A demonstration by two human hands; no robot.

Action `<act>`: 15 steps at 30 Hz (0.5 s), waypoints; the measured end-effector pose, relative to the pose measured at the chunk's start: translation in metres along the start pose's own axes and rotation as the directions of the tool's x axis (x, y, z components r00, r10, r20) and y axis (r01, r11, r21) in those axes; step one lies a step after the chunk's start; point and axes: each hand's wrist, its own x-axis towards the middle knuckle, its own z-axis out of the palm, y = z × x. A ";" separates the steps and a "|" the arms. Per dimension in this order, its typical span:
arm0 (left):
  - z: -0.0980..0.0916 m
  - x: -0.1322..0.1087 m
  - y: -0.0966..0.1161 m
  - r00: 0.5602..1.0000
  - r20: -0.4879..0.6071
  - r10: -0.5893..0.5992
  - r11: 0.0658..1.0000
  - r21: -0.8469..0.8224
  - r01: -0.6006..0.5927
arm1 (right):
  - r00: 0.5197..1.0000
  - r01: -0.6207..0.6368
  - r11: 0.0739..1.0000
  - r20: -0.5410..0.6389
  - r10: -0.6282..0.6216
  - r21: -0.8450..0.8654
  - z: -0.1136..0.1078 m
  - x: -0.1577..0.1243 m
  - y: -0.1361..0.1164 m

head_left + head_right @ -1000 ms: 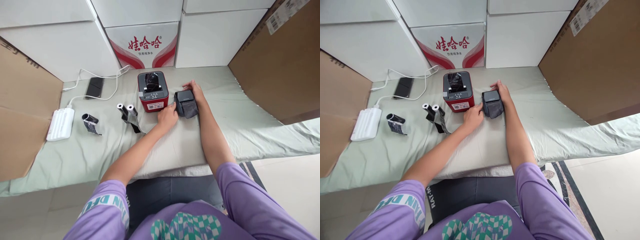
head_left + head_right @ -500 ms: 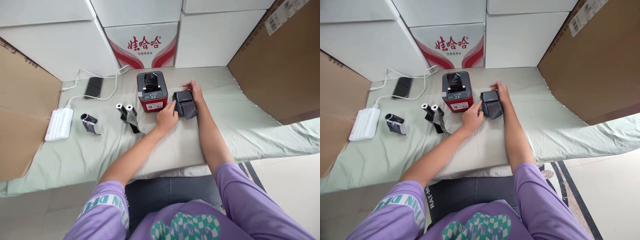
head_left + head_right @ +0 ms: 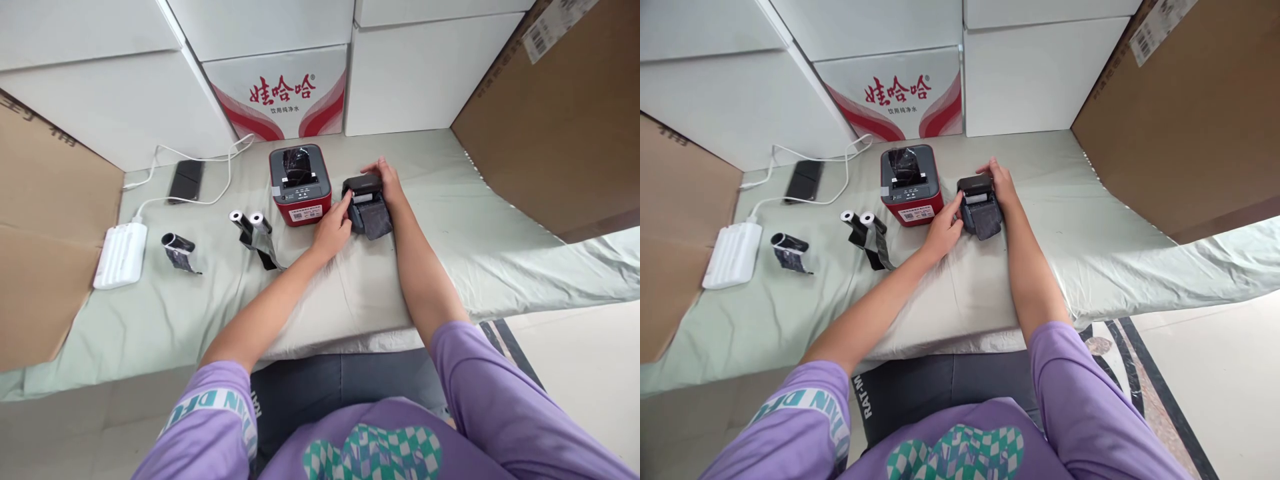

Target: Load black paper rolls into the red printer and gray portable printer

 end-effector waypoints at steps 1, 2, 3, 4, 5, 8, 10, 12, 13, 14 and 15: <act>0.000 0.000 0.000 1.000 -0.004 -0.001 1.000 0.001 0.001 | 1.000 -0.005 1.000 0.006 0.005 0.005 0.000 0.000 0.000; 0.000 0.000 0.000 1.000 -0.009 -0.003 1.000 -0.001 0.003 | 1.000 -0.013 1.000 0.013 0.013 0.011 -0.001 0.000 0.000; 0.000 0.000 0.000 1.000 -0.012 -0.006 1.000 -0.004 0.005 | 1.000 -0.023 1.000 0.021 0.023 0.016 -0.002 0.001 0.000; 0.000 0.000 0.000 1.000 -0.010 -0.012 1.000 -0.007 0.012 | 0.999 -0.033 0.999 0.027 0.032 0.017 -0.004 0.002 -0.001; -0.001 0.001 0.000 1.000 -0.001 -0.022 1.000 -0.006 0.022 | 0.999 -0.042 0.999 0.033 0.042 0.012 -0.007 0.004 -0.003; -0.004 0.001 0.002 0.996 0.052 -0.068 0.998 0.020 0.067 | 0.990 -0.119 0.986 0.057 0.126 -0.116 -0.021 0.010 -0.021; -0.007 0.001 0.004 0.992 0.086 -0.090 0.996 0.035 0.088 | 0.958 -0.219 0.928 0.112 0.263 -0.300 -0.032 0.009 -0.041; -0.009 0.000 0.007 0.989 0.106 -0.099 0.995 0.035 0.096 | 0.891 -0.282 0.847 0.204 0.405 -0.450 -0.043 0.003 -0.064; -0.010 0.000 0.009 0.988 0.113 -0.105 0.994 0.033 0.101 | 0.875 -0.283 0.835 0.230 0.426 -0.471 -0.048 -0.002 -0.075; -0.011 -0.001 0.010 0.987 0.115 -0.112 0.994 0.032 0.109 | 0.868 -0.282 0.836 0.246 0.431 -0.470 -0.051 -0.007 -0.085; -0.012 -0.001 0.011 0.986 0.114 -0.119 0.993 0.031 0.117 | 0.869 -0.279 0.848 0.256 0.422 -0.450 -0.053 -0.012 -0.092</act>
